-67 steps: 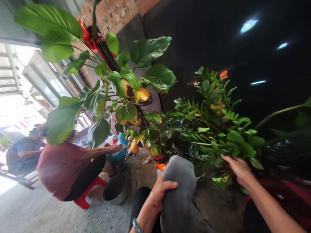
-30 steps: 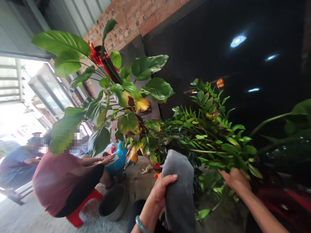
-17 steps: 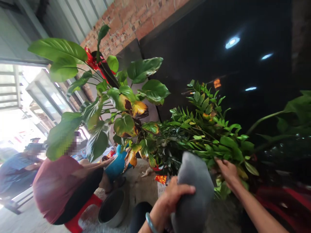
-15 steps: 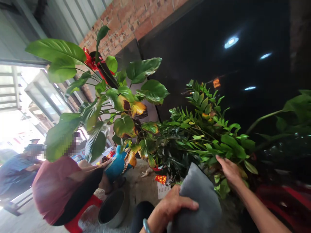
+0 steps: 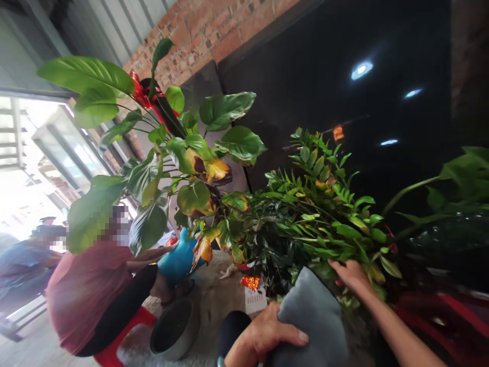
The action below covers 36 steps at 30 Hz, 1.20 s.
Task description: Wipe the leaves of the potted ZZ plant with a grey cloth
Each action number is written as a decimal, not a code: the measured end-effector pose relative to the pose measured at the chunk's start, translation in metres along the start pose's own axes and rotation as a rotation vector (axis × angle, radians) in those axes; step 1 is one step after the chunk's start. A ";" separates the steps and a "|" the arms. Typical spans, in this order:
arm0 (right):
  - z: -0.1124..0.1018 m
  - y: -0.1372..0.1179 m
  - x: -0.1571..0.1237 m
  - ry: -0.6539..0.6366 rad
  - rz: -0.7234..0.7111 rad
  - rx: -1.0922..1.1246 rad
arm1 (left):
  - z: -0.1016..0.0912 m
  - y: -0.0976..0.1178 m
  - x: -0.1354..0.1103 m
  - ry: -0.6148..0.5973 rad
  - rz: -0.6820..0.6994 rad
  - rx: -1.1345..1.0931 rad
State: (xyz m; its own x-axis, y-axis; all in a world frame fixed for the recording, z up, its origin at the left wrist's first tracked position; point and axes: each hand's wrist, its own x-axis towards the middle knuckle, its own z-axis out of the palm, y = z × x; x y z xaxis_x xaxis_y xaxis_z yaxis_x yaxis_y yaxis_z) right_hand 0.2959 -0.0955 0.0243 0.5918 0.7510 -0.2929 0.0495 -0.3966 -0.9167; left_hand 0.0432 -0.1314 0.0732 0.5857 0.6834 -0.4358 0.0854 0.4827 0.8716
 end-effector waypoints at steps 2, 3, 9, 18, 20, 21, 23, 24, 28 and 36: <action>0.003 -0.003 0.001 -0.003 -0.002 0.025 | 0.005 0.007 -0.002 -0.016 -0.015 0.131; 0.005 -0.004 0.001 -0.002 -0.005 0.049 | 0.008 0.015 0.000 -0.013 -0.001 0.187; 0.005 -0.009 -0.001 0.055 -0.078 0.309 | 0.018 0.076 0.032 0.293 0.319 -0.137; -0.006 -0.007 -0.003 0.058 -0.016 0.420 | 0.016 0.022 0.020 0.088 0.019 0.114; -0.005 -0.006 -0.006 0.041 0.006 0.398 | 0.020 0.027 0.017 -0.001 0.010 0.187; -0.005 -0.006 -0.008 0.035 0.010 0.391 | 0.023 0.034 0.019 -0.021 0.033 0.205; -0.004 -0.007 -0.010 0.024 0.006 0.388 | 0.029 0.052 0.029 -0.007 0.115 0.191; -0.004 -0.007 -0.011 0.020 0.003 0.391 | 0.031 0.060 0.036 0.029 0.161 0.154; -0.005 -0.009 -0.011 0.008 -0.017 0.420 | 0.029 0.064 0.058 0.282 0.253 -0.009; -0.010 -0.001 -0.004 0.009 -0.087 0.412 | 0.009 0.022 0.009 0.028 -0.040 0.215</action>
State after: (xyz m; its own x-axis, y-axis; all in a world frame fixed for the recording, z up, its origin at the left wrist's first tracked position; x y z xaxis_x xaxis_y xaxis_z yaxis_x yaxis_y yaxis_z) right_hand 0.3017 -0.1035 0.0293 0.6070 0.7667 -0.2093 -0.2251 -0.0867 -0.9705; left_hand 0.0576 -0.1194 0.0907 0.5562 0.6823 -0.4745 0.2799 0.3838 0.8800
